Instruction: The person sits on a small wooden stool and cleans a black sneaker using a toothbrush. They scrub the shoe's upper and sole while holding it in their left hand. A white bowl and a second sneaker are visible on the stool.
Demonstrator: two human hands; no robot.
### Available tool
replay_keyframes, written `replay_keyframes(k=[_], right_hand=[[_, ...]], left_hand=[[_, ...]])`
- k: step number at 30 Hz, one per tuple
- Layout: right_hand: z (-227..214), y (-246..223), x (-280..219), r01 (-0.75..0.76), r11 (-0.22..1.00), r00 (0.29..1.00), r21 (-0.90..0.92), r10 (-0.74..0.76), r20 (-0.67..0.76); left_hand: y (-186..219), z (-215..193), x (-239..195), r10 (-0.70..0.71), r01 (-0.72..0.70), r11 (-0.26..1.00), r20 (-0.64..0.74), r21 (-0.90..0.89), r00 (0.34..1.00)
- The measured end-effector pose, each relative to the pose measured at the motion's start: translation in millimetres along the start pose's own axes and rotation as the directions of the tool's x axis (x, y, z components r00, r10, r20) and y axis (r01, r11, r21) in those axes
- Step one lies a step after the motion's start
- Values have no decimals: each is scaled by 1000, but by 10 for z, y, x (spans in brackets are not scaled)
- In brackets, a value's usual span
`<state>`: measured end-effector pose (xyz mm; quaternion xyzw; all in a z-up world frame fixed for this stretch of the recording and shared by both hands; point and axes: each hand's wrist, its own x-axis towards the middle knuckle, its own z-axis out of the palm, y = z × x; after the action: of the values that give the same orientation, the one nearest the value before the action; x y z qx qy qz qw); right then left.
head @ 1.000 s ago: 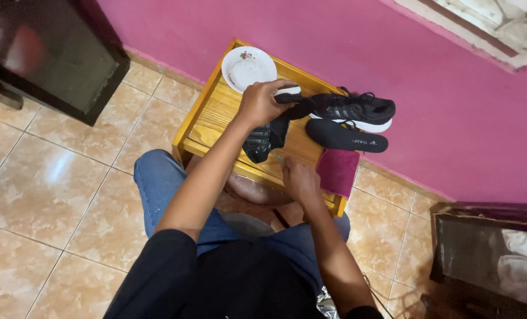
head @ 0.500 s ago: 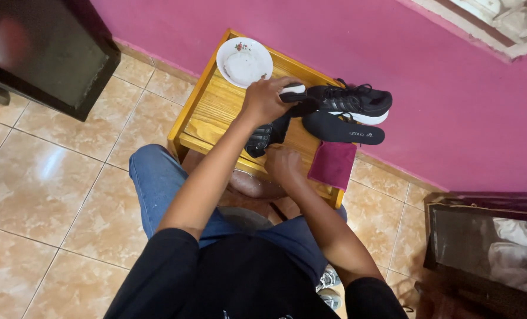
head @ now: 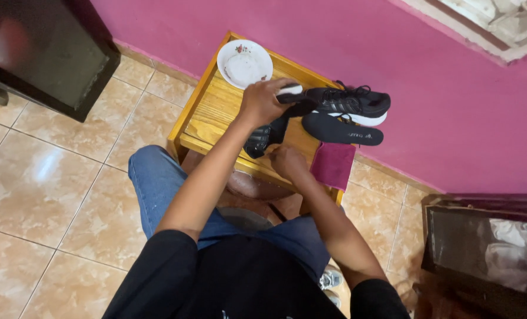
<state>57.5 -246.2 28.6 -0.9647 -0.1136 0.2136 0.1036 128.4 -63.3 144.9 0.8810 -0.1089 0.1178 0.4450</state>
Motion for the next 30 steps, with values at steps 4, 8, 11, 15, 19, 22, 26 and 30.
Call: replay_keyframes(k=[4,8,11,15,19,22,26,30], right_hand=[[-81,213,-14,103,987,985,124,-119,125],[-608,88,-204,75,993,988,88,-86,126],[-382,-74,-157,18,996,998,-88,-23,-59],[-32,-64,-115,59,997,996,-44,-62,-63],[-80,162,-176,113,978,987,178,-131,92],[-463,159,-309,36,990,996,138,-46,71],[-430,-44,-217,-35,997,999,61,37,-33],[-12,-35,-129,-18,999,999,-36,16,-49]], left_hand=[[8,-43,8,-27,27,1000,14,-13,1000],[8,-92,-3,-52,51,997,-13,-50,999],[26,-101,-24,-58,58,998,-18,-22,998],[132,-154,-44,-52,50,997,-27,-52,998],[25,-97,31,-73,72,997,-16,-36,997],[-45,-95,59,-93,92,994,-4,-66,996],[-55,-114,72,-158,158,986,10,-59,987],[5,-172,50,-165,163,983,-13,-83,986]])
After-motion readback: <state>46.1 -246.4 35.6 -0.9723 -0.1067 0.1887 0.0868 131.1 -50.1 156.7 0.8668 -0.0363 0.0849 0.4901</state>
